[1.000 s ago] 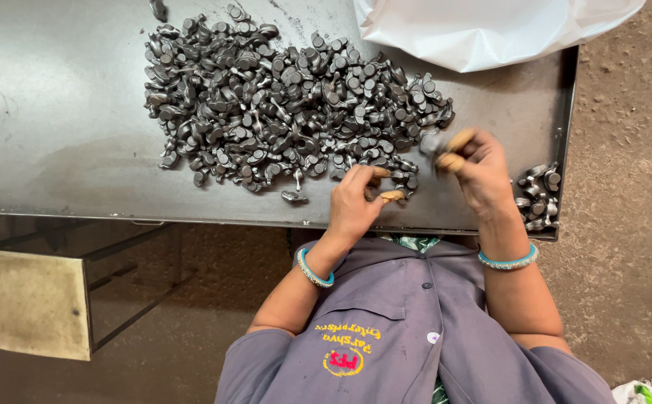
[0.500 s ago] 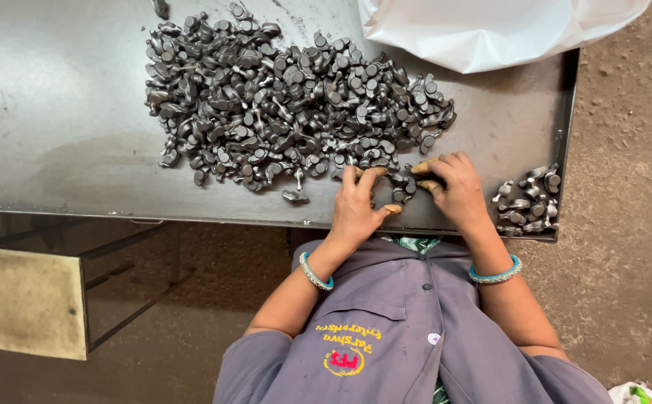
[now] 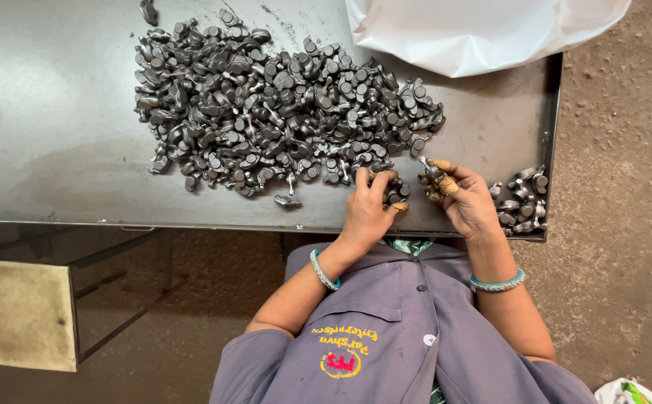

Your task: The person spreads a pile of small dark metal castings across a steel table, opens a white woven sack, then picks up castings one at a time, turns them in their hands, and places them in a separate pile at the edge of the table.

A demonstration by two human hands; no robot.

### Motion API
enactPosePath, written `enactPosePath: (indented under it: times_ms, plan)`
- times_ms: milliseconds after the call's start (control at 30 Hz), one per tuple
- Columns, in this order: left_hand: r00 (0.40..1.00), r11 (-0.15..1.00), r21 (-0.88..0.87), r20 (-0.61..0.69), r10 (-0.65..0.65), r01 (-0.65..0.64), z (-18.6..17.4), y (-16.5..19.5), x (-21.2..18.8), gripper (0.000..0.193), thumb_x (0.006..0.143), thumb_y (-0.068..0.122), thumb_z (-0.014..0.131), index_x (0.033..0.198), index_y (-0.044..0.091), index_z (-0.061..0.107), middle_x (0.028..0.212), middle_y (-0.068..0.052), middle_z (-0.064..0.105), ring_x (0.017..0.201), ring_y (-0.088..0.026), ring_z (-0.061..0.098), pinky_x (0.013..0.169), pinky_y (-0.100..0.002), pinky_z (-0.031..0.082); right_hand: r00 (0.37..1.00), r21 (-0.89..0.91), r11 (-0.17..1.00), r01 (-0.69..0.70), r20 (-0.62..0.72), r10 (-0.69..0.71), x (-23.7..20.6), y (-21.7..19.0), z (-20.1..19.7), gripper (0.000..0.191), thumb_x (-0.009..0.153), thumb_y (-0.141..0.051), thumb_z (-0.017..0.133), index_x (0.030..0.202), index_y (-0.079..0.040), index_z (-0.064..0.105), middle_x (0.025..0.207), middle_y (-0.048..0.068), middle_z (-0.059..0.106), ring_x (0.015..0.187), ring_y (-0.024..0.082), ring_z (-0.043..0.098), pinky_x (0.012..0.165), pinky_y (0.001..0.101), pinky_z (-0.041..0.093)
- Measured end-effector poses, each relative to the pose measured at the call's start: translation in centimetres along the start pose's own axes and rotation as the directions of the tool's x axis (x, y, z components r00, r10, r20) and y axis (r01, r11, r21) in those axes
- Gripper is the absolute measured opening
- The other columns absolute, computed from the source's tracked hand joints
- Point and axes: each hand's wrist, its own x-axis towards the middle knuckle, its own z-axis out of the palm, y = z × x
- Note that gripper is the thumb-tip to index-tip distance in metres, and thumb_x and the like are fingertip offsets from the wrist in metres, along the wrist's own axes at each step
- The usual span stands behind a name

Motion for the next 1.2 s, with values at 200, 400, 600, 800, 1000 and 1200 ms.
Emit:
enactPosePath:
  times_ms: [200, 400, 600, 800, 1000, 1200]
  plan:
    - [1.000, 1.000, -0.016, -0.002, 0.014, -0.014, -0.1, -0.4, 0.3, 0.056, 0.071, 0.004, 0.084, 0.121, 0.011, 0.061, 0.118, -0.018, 0.050, 0.093, -0.043, 0.066, 0.075, -0.050, 0.055, 0.995, 0.005, 0.996, -0.092, 0.033, 0.091, -0.4, -0.5, 0.4, 0.040, 0.094, -0.007, 0.069, 0.132, 0.006, 0.061, 0.115, 0.011, 0.072, 0.097, 0.018, 0.071, 0.083, 0.0291, 0.058]
    - [0.999, 0.997, -0.053, 0.007, -0.047, 0.047, -1.3, -0.7, 0.1, 0.047, 0.073, 0.005, 0.083, 0.114, 0.009, 0.061, 0.114, -0.015, 0.053, 0.090, -0.039, 0.067, 0.074, -0.048, 0.056, 0.944, -0.384, 0.894, -0.231, 0.135, 0.301, 0.8, -4.1, 1.8, 0.039, 0.090, -0.003, 0.071, 0.125, -0.002, 0.054, 0.095, 0.020, 0.068, 0.073, 0.019, 0.068, 0.060, 0.0275, 0.051]
    - [0.995, 0.999, -0.033, -0.100, -0.021, 0.017, -2.9, -0.8, -0.3, 0.044, 0.073, 0.005, 0.083, 0.111, 0.007, 0.062, 0.109, -0.013, 0.056, 0.094, -0.038, 0.066, 0.076, -0.047, 0.055, 0.983, -0.227, 0.958, 0.177, 0.095, -0.159, 1.6, -6.1, 7.6, 0.050, 0.084, -0.003, 0.077, 0.127, -0.008, 0.051, 0.110, 0.015, 0.073, 0.088, 0.017, 0.071, 0.078, 0.0275, 0.058]
    - [0.994, 0.998, -0.049, -0.096, -0.042, 0.037, -3.6, -1.1, -0.3, 0.048, 0.073, 0.004, 0.083, 0.117, 0.008, 0.064, 0.109, -0.013, 0.057, 0.095, -0.036, 0.066, 0.079, -0.046, 0.055, 0.892, -0.930, 0.067, 0.362, 0.325, -0.315, 0.6, -1.0, 10.5, 0.045, 0.072, -0.006, 0.089, 0.112, -0.004, 0.068, 0.099, 0.012, 0.068, 0.090, 0.023, 0.065, 0.078, 0.0381, 0.056]
    - [0.997, 0.999, -0.034, -0.070, -0.023, 0.021, -3.2, -0.9, -0.2, 0.054, 0.071, 0.005, 0.085, 0.120, 0.007, 0.062, 0.110, -0.013, 0.056, 0.095, -0.036, 0.065, 0.077, -0.045, 0.053, 0.966, -0.647, 0.718, 0.257, 0.159, -0.203, 2.7, 0.0, 5.1, 0.025, 0.090, 0.000, 0.076, 0.112, -0.001, 0.063, 0.107, 0.006, 0.072, 0.096, 0.013, 0.069, 0.084, 0.0277, 0.059]
    - [0.999, 0.997, -0.078, -0.041, 0.019, -0.022, -2.6, -0.8, -0.5, 0.052, 0.072, 0.003, 0.082, 0.121, 0.009, 0.067, 0.106, -0.011, 0.058, 0.093, -0.032, 0.067, 0.077, -0.042, 0.055, 0.998, -0.116, 0.992, -0.057, 0.020, 0.060, 1.4, -0.6, 0.9, 0.021, 0.096, -0.007, 0.068, 0.117, -0.003, 0.065, 0.100, 0.007, 0.072, 0.084, 0.012, 0.069, 0.066, 0.0227, 0.054]
